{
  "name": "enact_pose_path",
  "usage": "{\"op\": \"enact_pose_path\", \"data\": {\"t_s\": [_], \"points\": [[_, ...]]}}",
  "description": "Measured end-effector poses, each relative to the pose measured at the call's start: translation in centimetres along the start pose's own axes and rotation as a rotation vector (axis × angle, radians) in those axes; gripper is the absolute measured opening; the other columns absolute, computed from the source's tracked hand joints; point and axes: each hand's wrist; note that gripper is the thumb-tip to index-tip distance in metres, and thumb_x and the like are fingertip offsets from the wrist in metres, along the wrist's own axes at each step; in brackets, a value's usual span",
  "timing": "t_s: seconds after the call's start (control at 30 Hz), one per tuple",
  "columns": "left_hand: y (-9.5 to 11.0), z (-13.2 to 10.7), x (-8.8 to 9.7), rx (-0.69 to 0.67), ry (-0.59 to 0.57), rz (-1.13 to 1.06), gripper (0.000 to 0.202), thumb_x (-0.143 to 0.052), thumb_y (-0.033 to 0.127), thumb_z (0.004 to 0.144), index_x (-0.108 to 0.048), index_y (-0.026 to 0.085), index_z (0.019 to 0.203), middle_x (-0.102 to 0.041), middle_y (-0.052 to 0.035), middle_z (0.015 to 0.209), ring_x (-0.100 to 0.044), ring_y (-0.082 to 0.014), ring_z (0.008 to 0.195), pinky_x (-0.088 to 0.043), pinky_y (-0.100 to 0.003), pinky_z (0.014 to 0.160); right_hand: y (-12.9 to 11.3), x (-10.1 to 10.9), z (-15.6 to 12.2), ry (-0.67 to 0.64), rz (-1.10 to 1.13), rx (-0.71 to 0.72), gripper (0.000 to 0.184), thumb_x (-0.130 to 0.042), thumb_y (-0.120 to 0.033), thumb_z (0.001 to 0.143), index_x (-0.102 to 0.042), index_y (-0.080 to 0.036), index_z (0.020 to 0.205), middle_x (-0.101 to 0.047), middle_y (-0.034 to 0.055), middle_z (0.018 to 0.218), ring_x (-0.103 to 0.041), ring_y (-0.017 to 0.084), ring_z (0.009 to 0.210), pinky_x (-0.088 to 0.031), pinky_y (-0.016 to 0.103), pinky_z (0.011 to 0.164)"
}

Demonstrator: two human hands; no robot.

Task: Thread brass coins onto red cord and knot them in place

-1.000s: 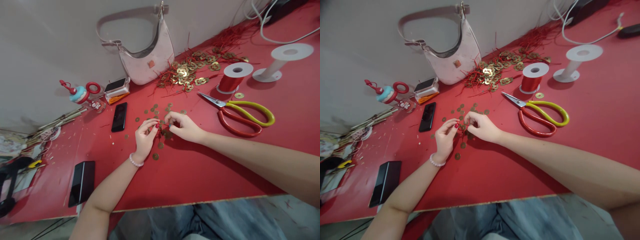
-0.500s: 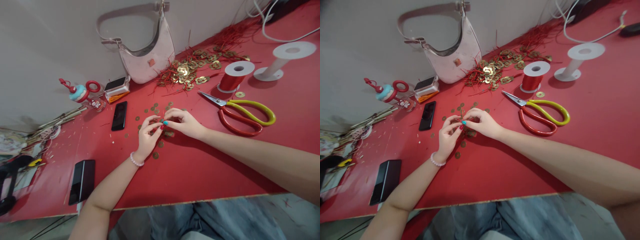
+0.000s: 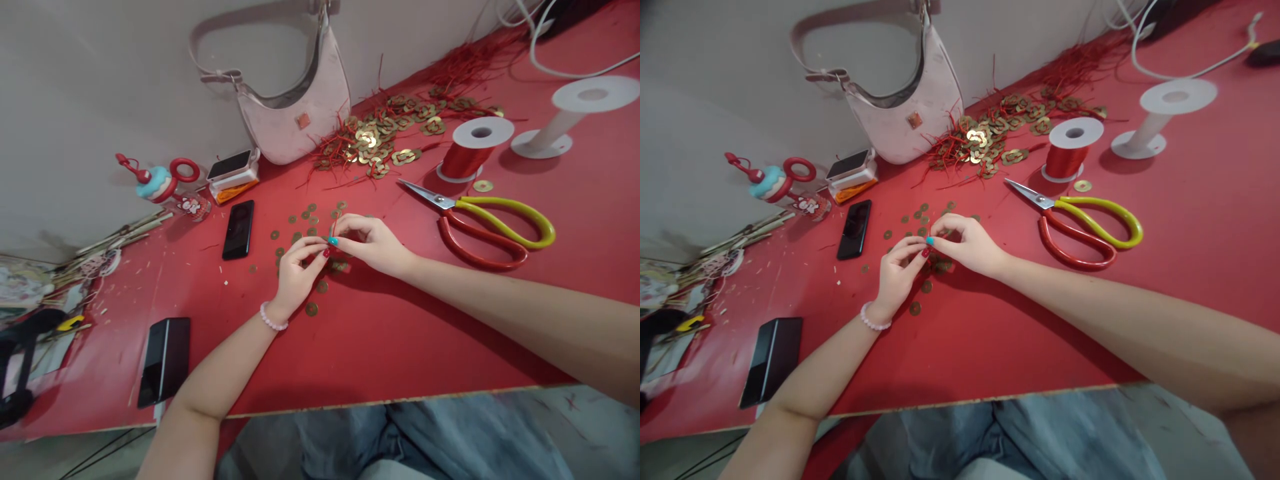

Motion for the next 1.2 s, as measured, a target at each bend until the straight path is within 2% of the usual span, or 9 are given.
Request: {"op": "enact_pose_path", "data": {"t_s": [0.1,0.33,0.7,0.93,1.13,1.2], "points": [[0.1,0.0,0.0,-0.017,-0.025,0.02,0.012,-0.06,0.026,0.08,-0.069,0.02,0.085,-0.065,-0.0058,0.094,-0.06,-0.0155,0.089,-0.049,-0.033,0.082,0.0,0.0,0.0,0.025,0.001,-0.019,0.016,-0.058,-0.031,0.077,-0.058,-0.017,0.072,-0.056,0.0026,0.077,-0.052,0.012,0.072,-0.043,0.027,0.066],[0.7,0.0,-0.1,-0.109,-0.083,0.047,0.01,-0.059,0.021,0.08,-0.068,0.021,0.084,-0.063,-0.0043,0.09,-0.06,-0.0138,0.086,-0.05,-0.029,0.078,-0.3,-0.1,0.0,0.096,-0.012,-0.061,0.017,-0.058,-0.032,0.076,-0.057,-0.015,0.071,-0.056,0.002,0.073,-0.05,0.011,0.066,-0.042,0.025,0.061],[0.8,-0.2,0.1,-0.241,-0.06,0.101,0.012,-0.06,0.015,0.079,-0.068,0.022,0.085,-0.063,-0.0031,0.091,-0.06,-0.0134,0.085,-0.05,-0.03,0.078,-0.5,-0.2,0.0,0.144,-0.014,-0.081,0.018,-0.058,-0.034,0.076,-0.055,-0.016,0.072,-0.055,0.0014,0.068,-0.052,0.012,0.064,-0.042,0.026,0.058],[1.1,-0.3,0.0,-0.195,-0.033,0.106,0.009,-0.061,0.019,0.078,-0.066,0.021,0.085,-0.063,-0.0042,0.092,-0.06,-0.015,0.087,-0.049,-0.032,0.08,-0.4,-0.2,-0.1,0.148,-0.12,-0.031,0.012,-0.055,-0.029,0.077,-0.054,-0.017,0.073,-0.054,0.001,0.07,-0.049,0.011,0.063,-0.04,0.025,0.059],[0.8,-0.3,0.0,-0.157,0.05,0.111,0.006,-0.061,0.021,0.078,-0.065,0.02,0.081,-0.062,-0.0037,0.089,-0.059,-0.0146,0.086,-0.049,-0.031,0.079,-0.5,-0.4,-0.2,0.087,-0.039,-0.047,0.014,-0.05,-0.031,0.08,-0.047,-0.018,0.077,-0.051,-0.0007,0.069,-0.047,0.01,0.061,-0.04,0.023,0.057],[0.6,-0.2,0.1,-0.14,0.08,0.106,0.005,-0.062,0.021,0.077,-0.065,0.019,0.081,-0.062,-0.0038,0.09,-0.059,-0.0146,0.086,-0.048,-0.03,0.079,-0.7,-0.4,-0.4,0.03,-0.037,-0.05,0.016,-0.05,-0.033,0.081,-0.046,-0.018,0.074,-0.05,-0.0007,0.067,-0.047,0.01,0.06,-0.04,0.023,0.056]]}}
Point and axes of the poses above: each hand's wrist, its own z-axis towards the middle knuckle, its own x-axis out of the back of the hand, y = z × x
